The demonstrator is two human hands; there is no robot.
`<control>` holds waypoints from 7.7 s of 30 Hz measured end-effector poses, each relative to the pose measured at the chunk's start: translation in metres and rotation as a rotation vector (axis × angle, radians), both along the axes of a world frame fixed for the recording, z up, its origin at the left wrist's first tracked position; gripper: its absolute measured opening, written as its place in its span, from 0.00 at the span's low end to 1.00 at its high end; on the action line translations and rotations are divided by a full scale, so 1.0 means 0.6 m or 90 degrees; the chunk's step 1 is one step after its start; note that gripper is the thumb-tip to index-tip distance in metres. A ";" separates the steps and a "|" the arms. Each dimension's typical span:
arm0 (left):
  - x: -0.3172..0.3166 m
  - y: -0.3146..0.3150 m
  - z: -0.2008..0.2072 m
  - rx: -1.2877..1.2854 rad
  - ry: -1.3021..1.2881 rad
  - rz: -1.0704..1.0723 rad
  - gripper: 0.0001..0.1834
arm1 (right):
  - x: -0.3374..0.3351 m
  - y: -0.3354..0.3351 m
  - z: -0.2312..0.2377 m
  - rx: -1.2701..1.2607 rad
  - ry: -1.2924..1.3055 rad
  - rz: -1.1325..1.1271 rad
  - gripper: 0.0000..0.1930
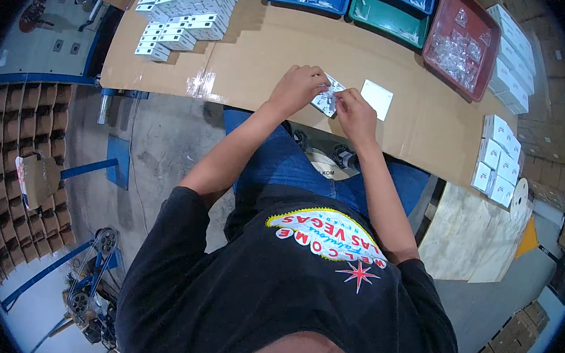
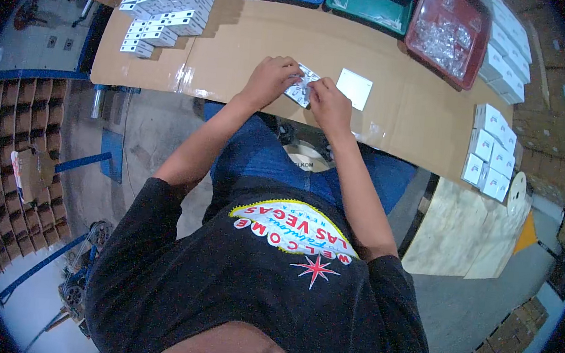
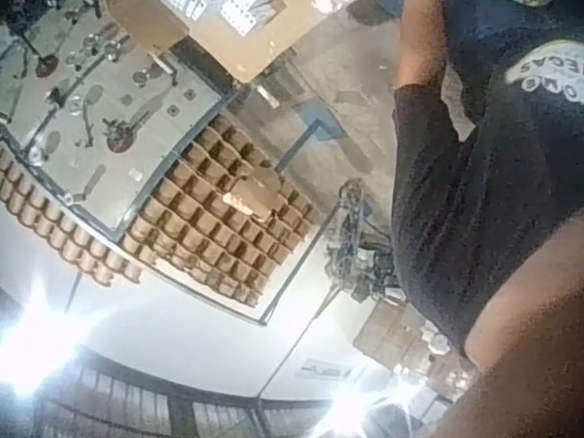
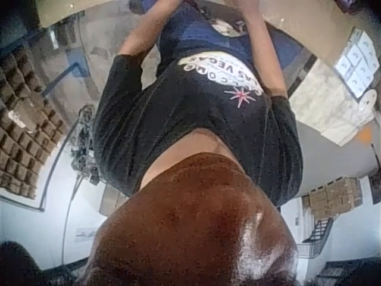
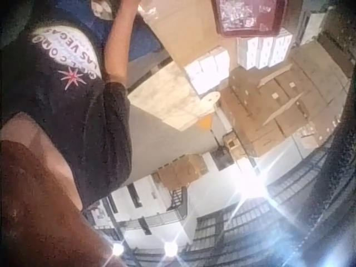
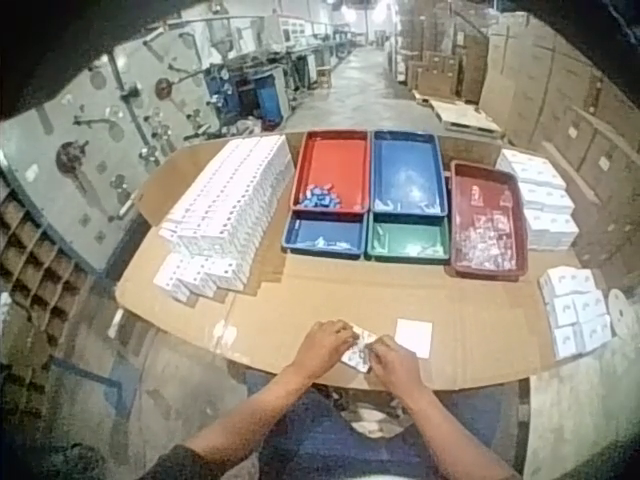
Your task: Assembling an electronic component by placing a circuit board and connectors into a white plastic housing.
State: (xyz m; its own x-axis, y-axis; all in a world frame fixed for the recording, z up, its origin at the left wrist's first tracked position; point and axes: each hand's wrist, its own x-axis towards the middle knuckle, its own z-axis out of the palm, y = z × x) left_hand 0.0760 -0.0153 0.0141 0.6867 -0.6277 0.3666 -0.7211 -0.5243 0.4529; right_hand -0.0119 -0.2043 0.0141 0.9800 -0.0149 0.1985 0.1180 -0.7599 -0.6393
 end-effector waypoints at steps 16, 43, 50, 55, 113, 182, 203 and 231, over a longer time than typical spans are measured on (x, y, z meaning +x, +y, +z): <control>-0.017 0.029 0.013 0.044 0.005 -0.001 0.06 | 0.001 0.006 -0.003 -0.016 -0.005 0.036 0.07; -0.118 0.044 -0.007 0.029 -0.040 0.135 0.17 | -0.026 0.045 -0.020 -0.102 -0.074 0.037 0.15; -0.123 0.044 -0.014 0.006 -0.013 0.121 0.22 | -0.032 0.053 -0.011 -0.101 -0.104 0.033 0.12; -0.123 0.047 -0.019 0.000 -0.032 0.100 0.20 | -0.030 0.054 -0.006 -0.157 -0.106 0.049 0.13; -0.036 0.034 -0.033 -0.081 -0.015 0.170 0.26 | 0.017 0.032 -0.028 -0.090 -0.054 -0.015 0.24; 0.025 0.031 0.007 0.040 0.129 0.213 0.47 | 0.545 -0.067 0.218 0.691 0.023 0.011 0.18; 0.020 0.009 -0.008 0.071 0.092 0.213 0.51 | 0.199 -0.079 0.390 0.806 -0.119 0.096 0.23; 0.024 0.013 -0.017 0.071 0.077 0.246 0.50 | 0.194 -0.071 0.303 0.796 0.002 0.094 0.20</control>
